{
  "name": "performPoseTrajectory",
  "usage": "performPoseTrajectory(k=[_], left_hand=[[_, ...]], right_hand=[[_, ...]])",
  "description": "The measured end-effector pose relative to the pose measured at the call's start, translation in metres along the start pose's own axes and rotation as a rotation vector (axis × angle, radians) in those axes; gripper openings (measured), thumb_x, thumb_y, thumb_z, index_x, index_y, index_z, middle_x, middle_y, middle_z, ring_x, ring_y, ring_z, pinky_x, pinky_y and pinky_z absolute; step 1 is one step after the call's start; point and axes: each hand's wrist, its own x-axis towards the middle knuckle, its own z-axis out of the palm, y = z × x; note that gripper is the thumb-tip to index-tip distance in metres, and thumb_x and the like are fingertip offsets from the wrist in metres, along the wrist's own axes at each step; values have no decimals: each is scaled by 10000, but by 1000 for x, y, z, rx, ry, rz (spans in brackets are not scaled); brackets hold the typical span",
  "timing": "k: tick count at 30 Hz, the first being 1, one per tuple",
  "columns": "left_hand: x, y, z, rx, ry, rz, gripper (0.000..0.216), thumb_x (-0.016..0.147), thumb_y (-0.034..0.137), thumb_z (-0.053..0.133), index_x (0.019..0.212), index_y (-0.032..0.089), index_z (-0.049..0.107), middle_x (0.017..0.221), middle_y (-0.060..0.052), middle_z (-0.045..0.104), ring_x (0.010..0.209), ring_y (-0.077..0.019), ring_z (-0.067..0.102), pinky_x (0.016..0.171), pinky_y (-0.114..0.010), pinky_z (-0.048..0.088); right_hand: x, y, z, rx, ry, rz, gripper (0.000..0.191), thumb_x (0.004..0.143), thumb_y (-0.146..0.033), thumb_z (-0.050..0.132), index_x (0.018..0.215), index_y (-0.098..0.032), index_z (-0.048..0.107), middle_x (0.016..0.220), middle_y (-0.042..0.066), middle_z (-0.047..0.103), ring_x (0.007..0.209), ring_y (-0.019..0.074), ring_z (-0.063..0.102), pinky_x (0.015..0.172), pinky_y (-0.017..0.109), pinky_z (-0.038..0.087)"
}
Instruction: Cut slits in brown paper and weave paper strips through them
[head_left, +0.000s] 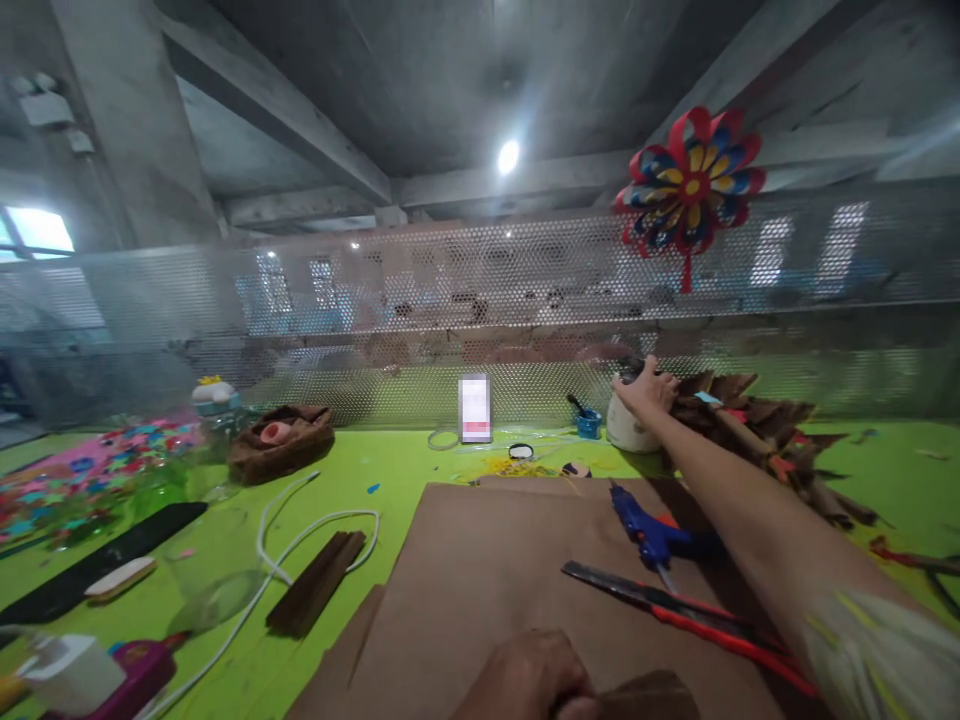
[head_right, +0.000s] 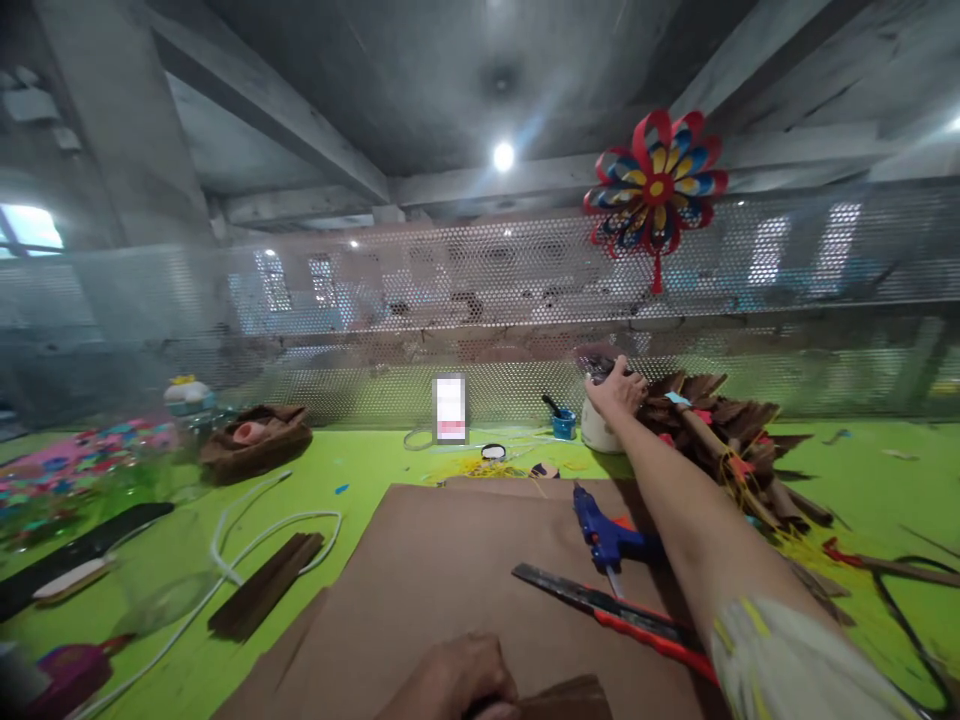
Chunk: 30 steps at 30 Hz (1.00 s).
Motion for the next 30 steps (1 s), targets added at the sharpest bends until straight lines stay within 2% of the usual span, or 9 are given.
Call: performPoseTrajectory(k=[3, 8, 13, 17, 22, 30], left_hand=[[9, -8, 4, 10, -90, 14, 298, 871, 397, 482, 724, 197, 647, 579, 2, 541, 611, -136, 498, 588, -221, 365], [-2, -2, -4, -71, 1, -28, 278, 889, 381, 452, 783, 195, 630, 669, -9, 569, 680, -139, 512, 629, -223, 378], [-23, 21, -29, -275, 92, -110, 175, 879, 285, 451, 888, 188, 597, 875, -28, 612, 803, -135, 544, 705, -211, 389], [-26, 45, -50, -328, 91, -213, 124, 849, 231, 477, 829, 183, 590, 838, -9, 603, 772, -125, 536, 681, -203, 387], [-23, 60, -66, -324, 102, -226, 180, 874, 264, 444, 785, 172, 570, 811, -12, 600, 764, -134, 524, 675, -212, 386], [-21, 54, -64, -360, 98, -158, 237, 897, 312, 420, 782, 160, 561, 778, -4, 582, 733, -126, 515, 664, -213, 384]], right_hand=[[4, 3, -2, 24, -37, -71, 902, 679, -564, 584, 1391, -129, 241, 1102, 208, 516, 1062, 368, 461, 868, 438, 325], [15, -5, -19, 137, -78, -142, 1012, 637, -572, 628, 1428, -117, 190, 1109, 186, 551, 1051, 347, 506, 878, 414, 348], [24, -27, -62, 266, -111, -238, 1104, 575, -558, 706, 1454, -145, 181, 1191, 186, 559, 1068, 343, 534, 877, 415, 398], [22, -40, -97, 385, -150, -259, 1122, 542, -544, 739, 1451, -138, 220, 1239, 192, 547, 1089, 354, 537, 898, 445, 416], [7, -42, -130, 566, -186, -273, 1103, 496, -496, 771, 1421, -122, 300, 1276, 174, 526, 1121, 324, 520, 945, 426, 410], [-42, -27, -186, 682, -264, -332, 1149, 467, -469, 807, 1431, -123, 286, 1267, 162, 533, 1123, 301, 525, 973, 431, 405]])
